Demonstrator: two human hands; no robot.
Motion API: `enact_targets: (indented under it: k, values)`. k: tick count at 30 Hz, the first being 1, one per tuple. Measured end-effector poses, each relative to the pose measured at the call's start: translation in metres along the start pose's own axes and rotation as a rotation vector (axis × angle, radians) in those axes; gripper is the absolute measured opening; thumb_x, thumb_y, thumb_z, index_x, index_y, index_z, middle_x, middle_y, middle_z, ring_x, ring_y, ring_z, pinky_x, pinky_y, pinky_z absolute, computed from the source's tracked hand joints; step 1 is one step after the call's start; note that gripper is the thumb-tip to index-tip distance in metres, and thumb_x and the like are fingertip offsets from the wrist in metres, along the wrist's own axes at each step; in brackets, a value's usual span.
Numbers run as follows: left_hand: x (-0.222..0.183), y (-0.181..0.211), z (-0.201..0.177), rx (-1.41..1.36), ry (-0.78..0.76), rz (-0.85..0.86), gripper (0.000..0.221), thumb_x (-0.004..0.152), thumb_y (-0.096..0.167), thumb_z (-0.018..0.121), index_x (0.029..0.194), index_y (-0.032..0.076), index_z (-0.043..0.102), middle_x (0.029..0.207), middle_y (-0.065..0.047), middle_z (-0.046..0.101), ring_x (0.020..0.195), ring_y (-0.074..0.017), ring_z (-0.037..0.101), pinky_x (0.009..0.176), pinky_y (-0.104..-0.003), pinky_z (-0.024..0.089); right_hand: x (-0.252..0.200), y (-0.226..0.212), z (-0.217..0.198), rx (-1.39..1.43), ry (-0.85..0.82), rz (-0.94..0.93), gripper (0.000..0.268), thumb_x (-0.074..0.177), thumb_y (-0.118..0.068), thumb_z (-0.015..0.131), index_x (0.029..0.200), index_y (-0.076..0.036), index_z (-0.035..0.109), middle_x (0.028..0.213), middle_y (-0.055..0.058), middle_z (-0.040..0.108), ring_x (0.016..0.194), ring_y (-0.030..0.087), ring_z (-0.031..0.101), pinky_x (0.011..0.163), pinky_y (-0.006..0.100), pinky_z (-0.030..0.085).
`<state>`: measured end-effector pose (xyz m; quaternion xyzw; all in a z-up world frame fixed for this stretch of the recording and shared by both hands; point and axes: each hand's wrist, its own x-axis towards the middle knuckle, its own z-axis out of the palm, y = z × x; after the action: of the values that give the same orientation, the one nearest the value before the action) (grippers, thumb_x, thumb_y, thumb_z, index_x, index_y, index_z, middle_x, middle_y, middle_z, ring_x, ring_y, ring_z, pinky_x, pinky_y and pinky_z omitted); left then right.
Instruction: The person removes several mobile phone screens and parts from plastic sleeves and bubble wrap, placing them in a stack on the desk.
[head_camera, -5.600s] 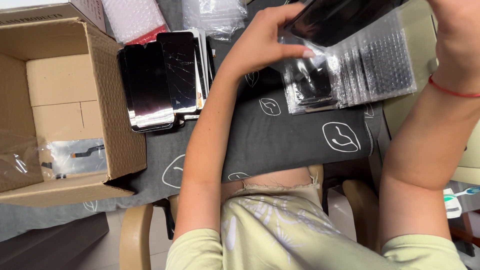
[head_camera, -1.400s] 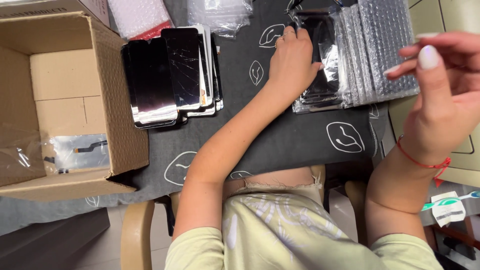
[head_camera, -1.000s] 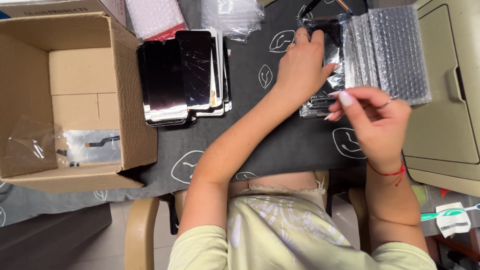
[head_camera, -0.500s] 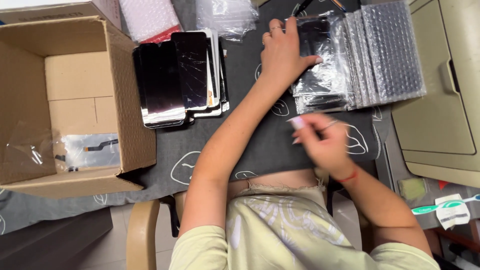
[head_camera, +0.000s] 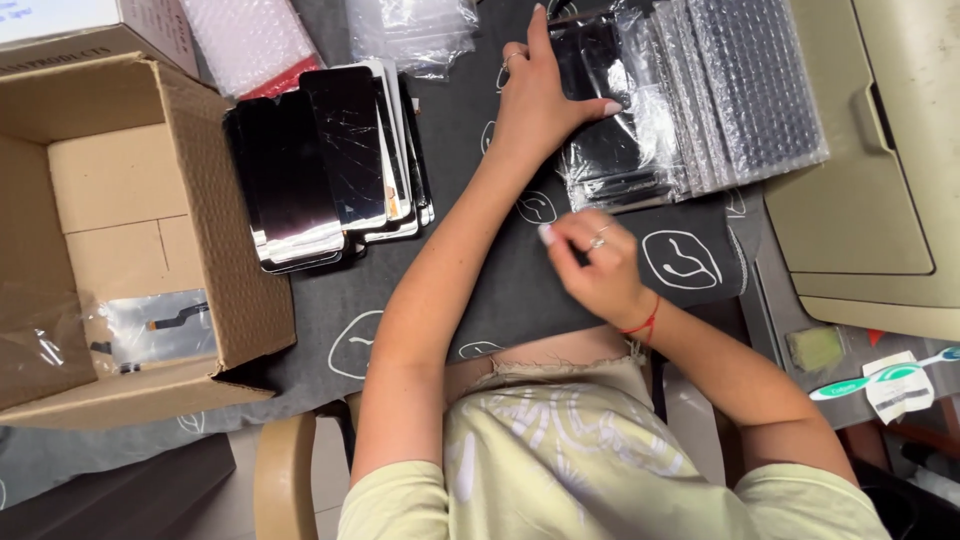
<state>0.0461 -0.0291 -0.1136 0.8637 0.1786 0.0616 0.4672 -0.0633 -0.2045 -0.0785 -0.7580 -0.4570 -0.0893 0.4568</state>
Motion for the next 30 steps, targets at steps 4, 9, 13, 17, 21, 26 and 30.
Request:
enact_targets:
  k: [4, 9, 13, 17, 21, 26, 30]
  values:
    - [0.006, -0.009, 0.012, -0.083, -0.028, 0.103, 0.148, 0.060, 0.049, 0.110, 0.161, 0.014, 0.008, 0.141, -0.026, 0.044, 0.121, -0.0437, 0.065, 0.101, -0.044, 0.054, 0.016, 0.011, -0.033, -0.264, 0.071, -0.009, 0.023, 0.102, -0.002, 0.069, 0.122, 0.007, 0.063, 0.131, 0.025, 0.059, 0.113, 0.040, 0.060, 0.105, 0.050, 0.045]
    - [-0.001, 0.004, 0.001, -0.089, -0.073, 0.122, 0.132, 0.069, 0.064, 0.092, 0.159, 0.005, 0.015, 0.156, -0.026, 0.039, 0.141, -0.0411, 0.050, 0.108, -0.047, 0.048, -0.002, 0.035, -0.041, -0.506, -0.112, 0.070, 0.062, 0.103, -0.030, 0.077, 0.147, 0.002, 0.048, 0.157, 0.030, 0.035, 0.142, 0.051, 0.042, 0.120, 0.062, 0.038]
    - [0.000, -0.003, -0.005, -0.115, -0.010, 0.135, 0.103, 0.086, 0.073, 0.062, 0.157, 0.007, 0.028, 0.160, -0.022, 0.042, 0.147, -0.0388, 0.045, 0.112, -0.050, 0.042, -0.009, 0.040, -0.042, -0.651, -0.140, 0.034, 0.082, 0.099, -0.051, 0.082, 0.156, -0.004, 0.045, 0.161, 0.029, 0.034, 0.143, 0.050, 0.046, 0.119, 0.061, 0.041]
    - [0.010, -0.013, 0.006, -0.003, 0.097, 0.166, 0.085, 0.086, 0.072, 0.056, 0.136, 0.004, 0.054, 0.125, -0.017, 0.067, 0.122, -0.0384, 0.060, 0.109, -0.047, 0.037, -0.010, 0.049, -0.051, -0.675, -0.174, -0.004, 0.083, 0.099, -0.051, 0.081, 0.160, -0.012, 0.041, 0.163, 0.027, 0.035, 0.143, 0.049, 0.047, 0.116, 0.059, 0.045]
    - [0.004, -0.004, -0.002, -0.027, 0.046, 0.204, 0.071, 0.090, 0.070, 0.049, 0.126, 0.009, 0.052, 0.109, -0.011, 0.073, 0.116, -0.0355, 0.056, 0.099, -0.045, 0.043, -0.005, 0.049, -0.063, -0.636, -0.238, -0.090, 0.066, 0.102, -0.033, 0.078, 0.154, -0.006, 0.049, 0.155, 0.030, 0.044, 0.131, 0.047, 0.054, 0.114, 0.056, 0.048]
    - [0.002, -0.001, -0.013, -0.079, 0.021, 0.251, 0.058, 0.093, 0.062, 0.052, 0.117, 0.010, 0.053, 0.097, -0.007, 0.075, 0.100, -0.0348, 0.068, 0.085, -0.040, 0.049, -0.011, 0.059, -0.057, -0.669, -0.203, -0.135, 0.056, 0.106, -0.031, 0.073, 0.152, -0.004, 0.053, 0.154, 0.030, 0.046, 0.126, 0.045, 0.058, 0.111, 0.053, 0.051]
    - [0.003, -0.001, -0.020, -0.098, 0.038, 0.275, 0.050, 0.093, 0.058, 0.052, 0.107, 0.010, 0.054, 0.086, -0.004, 0.074, 0.088, -0.0284, 0.072, 0.077, -0.039, 0.050, -0.013, 0.061, -0.051, -0.659, -0.178, -0.138, 0.061, 0.104, -0.033, 0.077, 0.154, -0.008, 0.052, 0.156, 0.027, 0.045, 0.126, 0.043, 0.058, 0.110, 0.053, 0.052]
